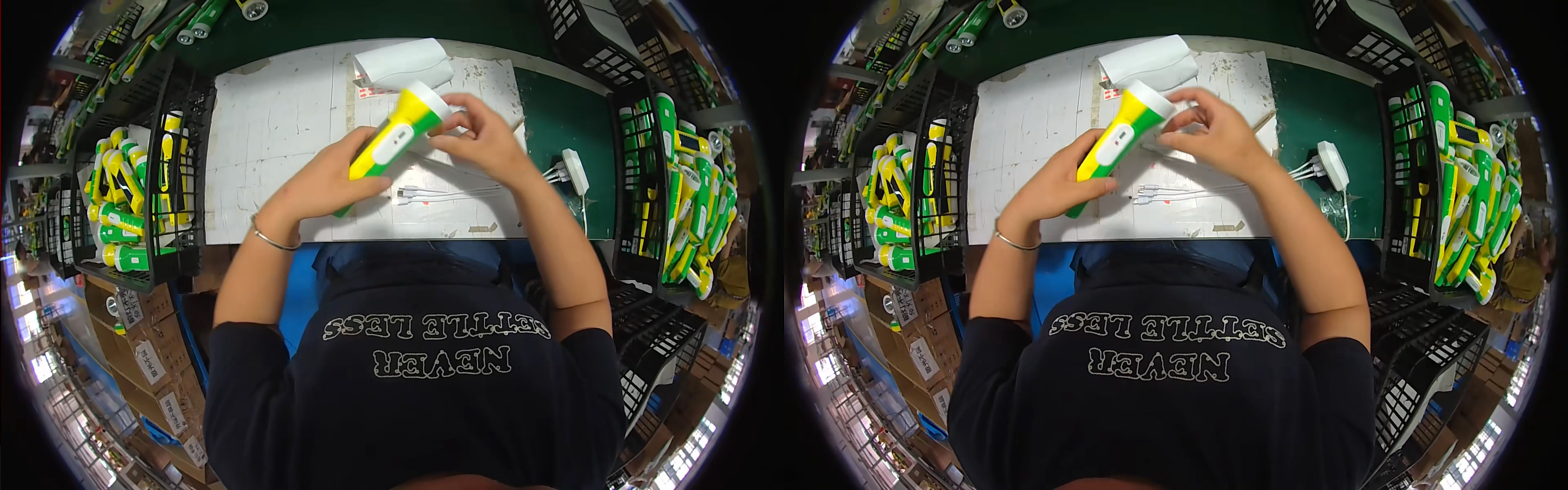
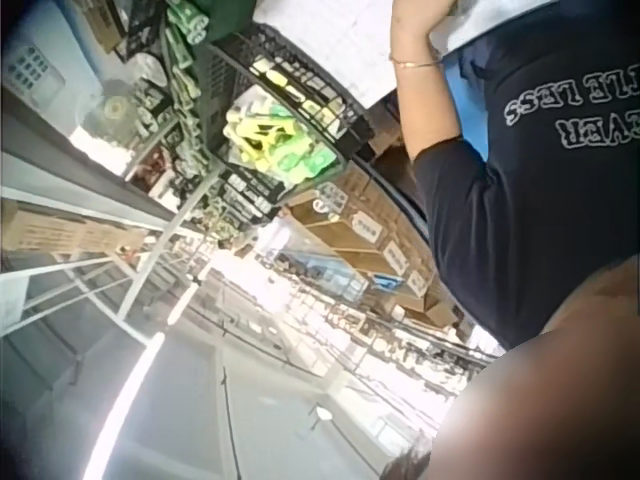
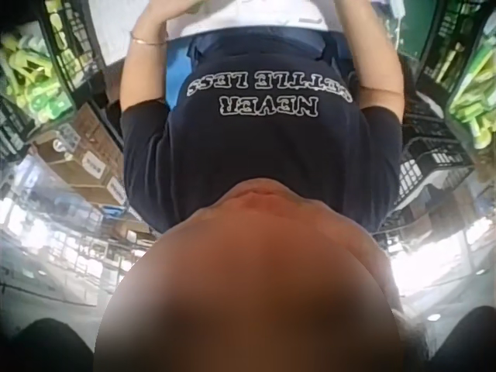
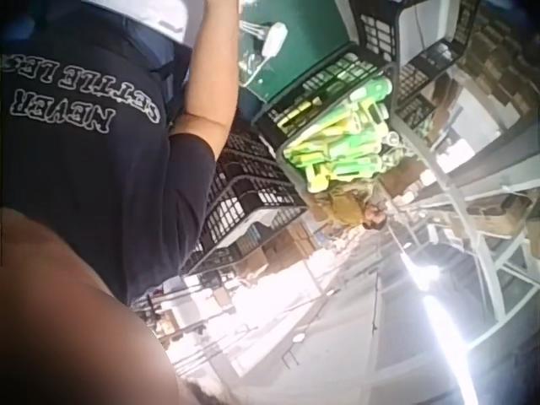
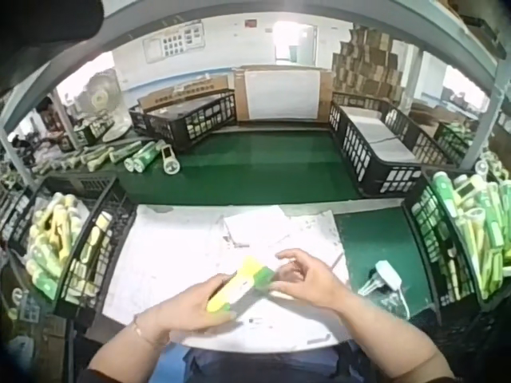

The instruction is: Picking up flashlights from a conveyor belt, switching them on to test the light beam functionality, and sorting them into bins.

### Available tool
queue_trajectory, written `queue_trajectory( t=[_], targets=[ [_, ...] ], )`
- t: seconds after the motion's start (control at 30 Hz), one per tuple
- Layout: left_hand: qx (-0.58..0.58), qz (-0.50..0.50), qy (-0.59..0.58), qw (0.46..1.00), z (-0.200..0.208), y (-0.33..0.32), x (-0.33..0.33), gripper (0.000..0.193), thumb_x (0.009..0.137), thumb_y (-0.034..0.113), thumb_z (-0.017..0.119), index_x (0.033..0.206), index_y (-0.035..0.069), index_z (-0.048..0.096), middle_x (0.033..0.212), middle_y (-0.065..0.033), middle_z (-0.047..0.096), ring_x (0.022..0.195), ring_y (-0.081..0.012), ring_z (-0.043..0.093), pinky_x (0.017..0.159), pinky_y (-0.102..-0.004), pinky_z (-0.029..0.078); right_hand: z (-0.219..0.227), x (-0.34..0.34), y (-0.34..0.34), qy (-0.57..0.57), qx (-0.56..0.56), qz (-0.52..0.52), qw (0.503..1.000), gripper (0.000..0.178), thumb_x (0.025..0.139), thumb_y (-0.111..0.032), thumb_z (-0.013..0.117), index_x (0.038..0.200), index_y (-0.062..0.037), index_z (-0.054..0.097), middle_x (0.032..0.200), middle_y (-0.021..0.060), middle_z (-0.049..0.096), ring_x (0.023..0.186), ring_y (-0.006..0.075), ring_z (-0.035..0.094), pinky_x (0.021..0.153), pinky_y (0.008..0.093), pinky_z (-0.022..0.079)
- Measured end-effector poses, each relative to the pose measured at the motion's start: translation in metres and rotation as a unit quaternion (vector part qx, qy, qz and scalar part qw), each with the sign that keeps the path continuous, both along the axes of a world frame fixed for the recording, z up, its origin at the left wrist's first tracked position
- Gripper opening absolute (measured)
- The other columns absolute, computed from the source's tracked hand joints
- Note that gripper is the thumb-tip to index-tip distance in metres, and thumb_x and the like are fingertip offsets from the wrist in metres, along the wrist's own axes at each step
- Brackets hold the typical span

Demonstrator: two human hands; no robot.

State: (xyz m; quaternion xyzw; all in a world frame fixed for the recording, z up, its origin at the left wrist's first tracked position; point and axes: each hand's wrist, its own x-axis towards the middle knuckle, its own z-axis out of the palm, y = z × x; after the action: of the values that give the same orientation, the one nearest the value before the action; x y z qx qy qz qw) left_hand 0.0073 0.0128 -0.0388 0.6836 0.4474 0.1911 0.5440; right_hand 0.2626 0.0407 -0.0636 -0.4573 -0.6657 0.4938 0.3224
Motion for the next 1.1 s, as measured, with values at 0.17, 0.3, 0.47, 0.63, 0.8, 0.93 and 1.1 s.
queue_trajectory(
  t=[0.17,0.3,0.47,0.63,0.8,0.93,1.1],
  targets=[
    [0.005,0.12,-0.021,0.993,-0.039,0.003,0.012,0.062,0.079,0.016,0.069,0.131,-0.001,0.04,0.099,-0.0094,0.058,0.082,-0.0156,0.059,0.073,-0.0296,0.05,-0.034,-0.028,-0.01,-0.299,0.196,-0.062,0.932,0.026,0.081,-0.031,0.066,0.099,-0.0113,0.066,0.091,0.0059,0.064,0.084,0.0294,0.064,0.072,0.0383,0.051],
    [0.098,0.157,0.03,0.982,-0.046,0.001,0.02,0.063,0.078,0.019,0.069,0.129,-0.002,0.041,0.109,-0.0169,0.06,0.098,-0.0244,0.06,0.086,-0.0332,0.047,-0.024,-0.02,-0.004,-0.146,0.141,-0.067,0.977,0.022,0.085,-0.028,0.065,0.089,-0.0062,0.068,0.083,0.0057,0.067,0.073,0.0204,0.064,0.065,0.0334,0.05],
    [0.1,0.119,0.009,0.988,-0.033,0.001,0.036,0.062,0.076,0.019,0.068,0.129,-0.002,0.042,0.112,-0.0222,0.06,0.105,-0.0314,0.06,0.091,-0.0363,0.046,0.0,-0.001,-0.003,-0.02,-0.013,-0.049,0.999,0.027,0.086,-0.026,0.067,0.09,0.001,0.066,0.073,0.0051,0.066,0.066,0.0077,0.058,0.061,0.0246,0.046],
    [0.143,0.141,0.027,0.979,-0.03,0.002,0.05,0.062,0.076,0.019,0.07,0.129,0.001,0.043,0.113,-0.0195,0.059,0.103,-0.0299,0.061,0.088,-0.036,0.048,0.007,0.005,-0.006,0.014,-0.049,-0.058,0.997,0.027,0.084,-0.025,0.068,0.087,0.0014,0.066,0.07,0.0034,0.064,0.065,0.0067,0.056,0.06,0.023,0.045],
    [0.308,0.175,0.179,0.918,-0.027,-0.003,0.056,0.063,0.075,0.017,0.07,0.13,0.004,0.043,0.11,-0.0186,0.057,0.097,-0.0356,0.061,0.081,-0.0405,0.051,0.003,0.002,-0.007,0.02,-0.07,-0.093,0.993,0.025,0.084,-0.024,0.068,0.082,0.0003,0.066,0.067,0.002,0.063,0.063,0.0062,0.055,0.058,0.0226,0.044],
    [0.297,0.166,0.173,0.924,-0.028,-0.003,0.058,0.062,0.076,0.016,0.07,0.13,0.004,0.043,0.111,-0.0199,0.056,0.099,-0.0375,0.059,0.082,-0.0417,0.05,0.0,-0.001,-0.008,0.058,-0.078,-0.098,0.99,0.024,0.084,-0.023,0.068,0.08,0.0003,0.065,0.068,0.0021,0.063,0.062,0.0062,0.053,0.056,0.0228,0.042],
    [0.298,0.256,0.169,0.904,-0.016,0.017,0.024,0.06,0.08,0.019,0.069,0.129,0.001,0.04,0.116,-0.0234,0.053,0.104,-0.0404,0.055,0.086,-0.0442,0.047,0.001,0.006,-0.021,-0.014,-0.007,-0.052,0.999,0.022,0.083,-0.021,0.069,0.082,0.0006,0.065,0.069,0.0019,0.063,0.062,0.0077,0.053,0.059,0.0214,0.042]
  ],
)
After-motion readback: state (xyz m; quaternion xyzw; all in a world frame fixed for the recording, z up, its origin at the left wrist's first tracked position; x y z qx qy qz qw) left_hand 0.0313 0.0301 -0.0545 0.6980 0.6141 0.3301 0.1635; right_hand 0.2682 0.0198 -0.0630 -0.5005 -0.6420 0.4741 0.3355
